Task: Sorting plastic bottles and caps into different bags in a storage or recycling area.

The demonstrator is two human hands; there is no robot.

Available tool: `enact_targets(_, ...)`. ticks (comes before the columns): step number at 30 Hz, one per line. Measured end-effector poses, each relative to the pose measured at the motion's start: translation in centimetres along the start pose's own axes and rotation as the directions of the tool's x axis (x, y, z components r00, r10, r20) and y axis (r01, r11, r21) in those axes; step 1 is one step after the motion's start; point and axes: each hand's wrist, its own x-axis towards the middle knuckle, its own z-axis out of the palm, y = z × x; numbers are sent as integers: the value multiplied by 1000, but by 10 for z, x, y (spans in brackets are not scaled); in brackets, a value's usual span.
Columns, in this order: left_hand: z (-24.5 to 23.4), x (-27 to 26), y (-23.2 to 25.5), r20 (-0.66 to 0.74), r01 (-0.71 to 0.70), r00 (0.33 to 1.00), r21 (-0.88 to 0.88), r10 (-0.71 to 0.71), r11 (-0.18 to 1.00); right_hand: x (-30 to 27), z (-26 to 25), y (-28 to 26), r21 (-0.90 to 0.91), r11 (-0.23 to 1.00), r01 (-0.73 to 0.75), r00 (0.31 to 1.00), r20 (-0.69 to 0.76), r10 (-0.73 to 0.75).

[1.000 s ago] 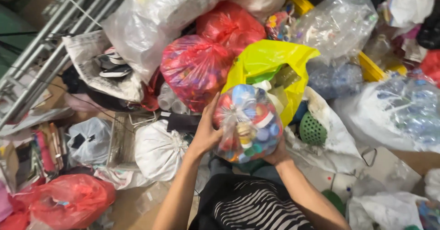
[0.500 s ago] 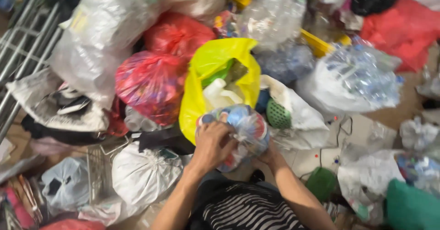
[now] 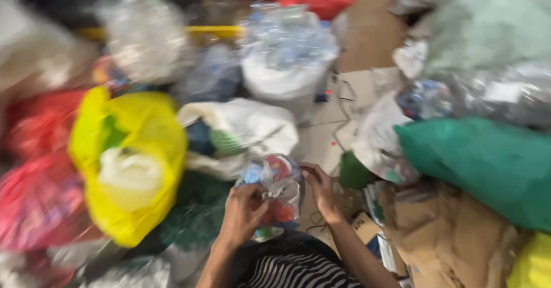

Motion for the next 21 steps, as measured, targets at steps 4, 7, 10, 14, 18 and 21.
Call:
enact_targets(4,52,28,49,165,-96,982,24,91,995,-28,-81,25,112,993,40,995,-100,-28)
enact_targets(7,91,64,87,260,-131,956,-41,137,991,-44,-139,5,29,993,116,978,-176,-109)
enact_targets(10,120,83,108,328,-270,905,-47,270,962,-66,-171,-21,-18,997,76,968,-240,-78)
enact_targets(14,151,100,118,370,-332,852,-164,370,929,-97,-178,-39,-28,996,89,939,-331,-94)
enact_targets(18,171,126,126,370,-378,820,-223,437,898,-89,-179,-43,-69,990,120,896,-421,-138)
enact_targets(21,175,146,134,405,-298,845,-185,349,937,-76,-181,-37,-51,995,86,899,-427,-100)
